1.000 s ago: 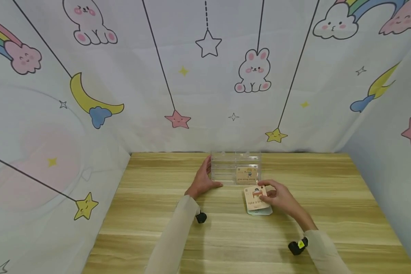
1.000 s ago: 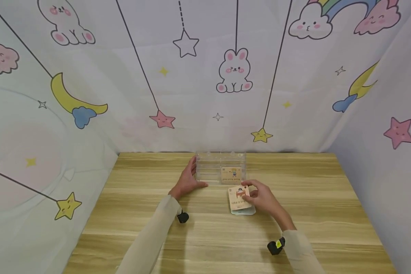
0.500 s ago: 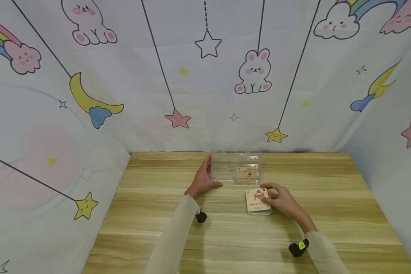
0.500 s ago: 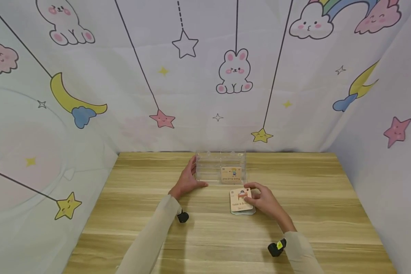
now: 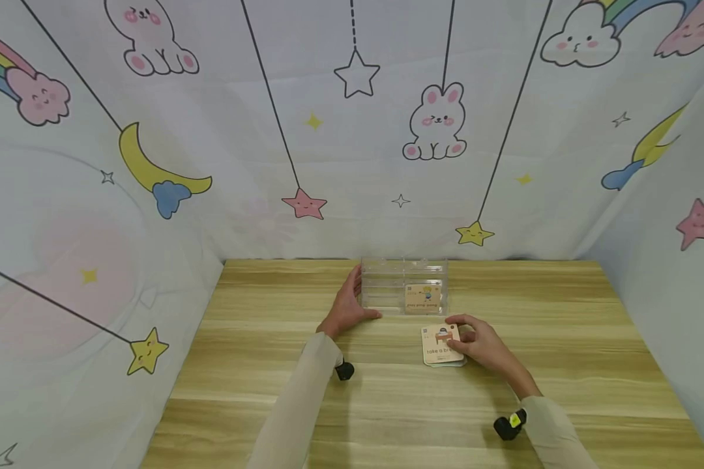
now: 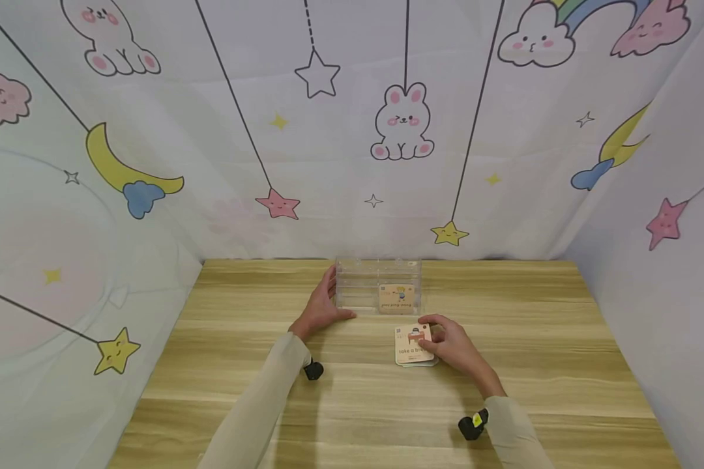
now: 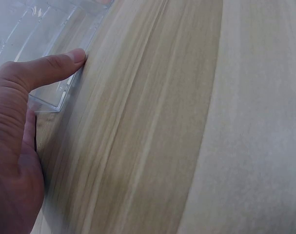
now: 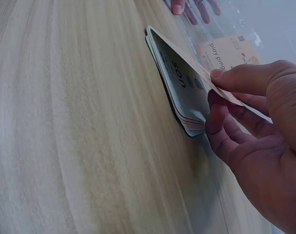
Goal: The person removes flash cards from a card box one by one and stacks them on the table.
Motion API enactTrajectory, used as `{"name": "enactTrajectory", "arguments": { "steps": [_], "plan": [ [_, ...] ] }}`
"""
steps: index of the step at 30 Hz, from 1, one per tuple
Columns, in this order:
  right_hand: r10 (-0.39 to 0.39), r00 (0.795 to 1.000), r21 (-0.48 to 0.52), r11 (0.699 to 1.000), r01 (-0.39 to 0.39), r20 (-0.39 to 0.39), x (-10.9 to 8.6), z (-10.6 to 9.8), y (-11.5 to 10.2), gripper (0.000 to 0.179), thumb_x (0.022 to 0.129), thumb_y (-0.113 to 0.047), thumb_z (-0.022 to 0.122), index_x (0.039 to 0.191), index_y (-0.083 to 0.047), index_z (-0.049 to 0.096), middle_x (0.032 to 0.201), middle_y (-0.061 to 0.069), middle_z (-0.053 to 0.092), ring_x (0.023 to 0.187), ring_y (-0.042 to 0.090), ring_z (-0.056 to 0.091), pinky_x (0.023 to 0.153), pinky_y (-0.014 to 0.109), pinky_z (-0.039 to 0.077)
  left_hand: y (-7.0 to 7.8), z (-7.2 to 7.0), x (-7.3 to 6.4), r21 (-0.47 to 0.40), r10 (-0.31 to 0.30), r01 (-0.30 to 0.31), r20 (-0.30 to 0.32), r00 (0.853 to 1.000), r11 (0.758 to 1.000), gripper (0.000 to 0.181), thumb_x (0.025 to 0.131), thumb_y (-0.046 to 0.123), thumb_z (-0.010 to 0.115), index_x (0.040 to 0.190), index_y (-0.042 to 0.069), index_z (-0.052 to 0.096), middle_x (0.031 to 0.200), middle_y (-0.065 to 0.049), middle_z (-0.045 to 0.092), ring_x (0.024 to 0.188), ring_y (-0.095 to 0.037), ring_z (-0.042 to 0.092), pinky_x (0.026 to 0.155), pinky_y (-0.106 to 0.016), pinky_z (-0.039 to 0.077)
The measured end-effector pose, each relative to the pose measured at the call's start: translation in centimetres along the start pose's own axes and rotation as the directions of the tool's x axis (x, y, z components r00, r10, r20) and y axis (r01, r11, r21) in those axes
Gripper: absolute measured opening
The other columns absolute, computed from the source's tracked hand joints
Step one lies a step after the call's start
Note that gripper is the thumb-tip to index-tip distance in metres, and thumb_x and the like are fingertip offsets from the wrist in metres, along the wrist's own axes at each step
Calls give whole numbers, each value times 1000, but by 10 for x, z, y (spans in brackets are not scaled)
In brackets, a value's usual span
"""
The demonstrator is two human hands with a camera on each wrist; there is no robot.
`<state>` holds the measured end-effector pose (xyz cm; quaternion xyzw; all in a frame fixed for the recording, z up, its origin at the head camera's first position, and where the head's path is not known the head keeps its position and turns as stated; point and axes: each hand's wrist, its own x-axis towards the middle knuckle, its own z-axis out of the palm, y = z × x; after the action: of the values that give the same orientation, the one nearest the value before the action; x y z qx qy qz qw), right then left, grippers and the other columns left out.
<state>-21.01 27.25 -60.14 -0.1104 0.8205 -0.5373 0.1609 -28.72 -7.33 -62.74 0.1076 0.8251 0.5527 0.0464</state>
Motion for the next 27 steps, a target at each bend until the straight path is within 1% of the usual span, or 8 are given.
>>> {"name": "enactTrajectory", "arguments": {
  "steps": [4,9,13,17,23,27],
  "plan": [
    [-17,1000,-74,997,16,-23,1,3,1,47,93,-5,77,137,2,60,117,20,67,87,20,68,65,27,58,0,0,0,4,-5,5,3,1000,1000,129,71,9,98,167,19,13,168,-6,27,152,-23,33,122,-33,33],
    [-48,997,-173,984,37,-57,0,5,4,46,90,-6,81,132,-1,64,106,10,63,80,19,60,62,25,53,1,0,-1,1,2,-2,3,1000,1000,130,71,9,98,167,19,12,169,-8,27,152,-24,32,122,-34,33],
    [-101,993,-245,966,81,-69,0,6,5,43,88,-6,83,128,0,66,104,9,59,78,18,55,62,25,49,2,0,-1,-5,15,-15,-1,1000,1000,129,70,7,98,167,17,13,169,-10,26,152,-27,33,122,-37,33],
    [-147,987,-299,946,122,-60,0,7,6,42,87,-6,83,125,1,67,104,9,58,76,16,52,62,26,47,1,0,-1,-9,18,-18,-2,1000,1000,129,70,7,98,167,17,14,168,-11,26,152,-28,32,122,-37,33],
    [-170,984,-337,931,144,-52,-2,9,6,42,88,-7,84,125,1,68,106,9,57,75,14,48,62,26,45,2,0,-3,-11,1,-2,-3,1000,1000,129,70,7,98,167,19,14,168,-9,27,152,-26,33,122,-35,33],
    [-168,985,-352,925,141,-48,-3,9,5,41,88,-8,84,125,1,68,106,8,56,75,14,47,62,27,44,2,-1,-3,-5,-3,3,5,1000,1000,129,70,7,98,167,19,14,169,-9,25,152,-26,32,122,-34,33]
  ]
}}
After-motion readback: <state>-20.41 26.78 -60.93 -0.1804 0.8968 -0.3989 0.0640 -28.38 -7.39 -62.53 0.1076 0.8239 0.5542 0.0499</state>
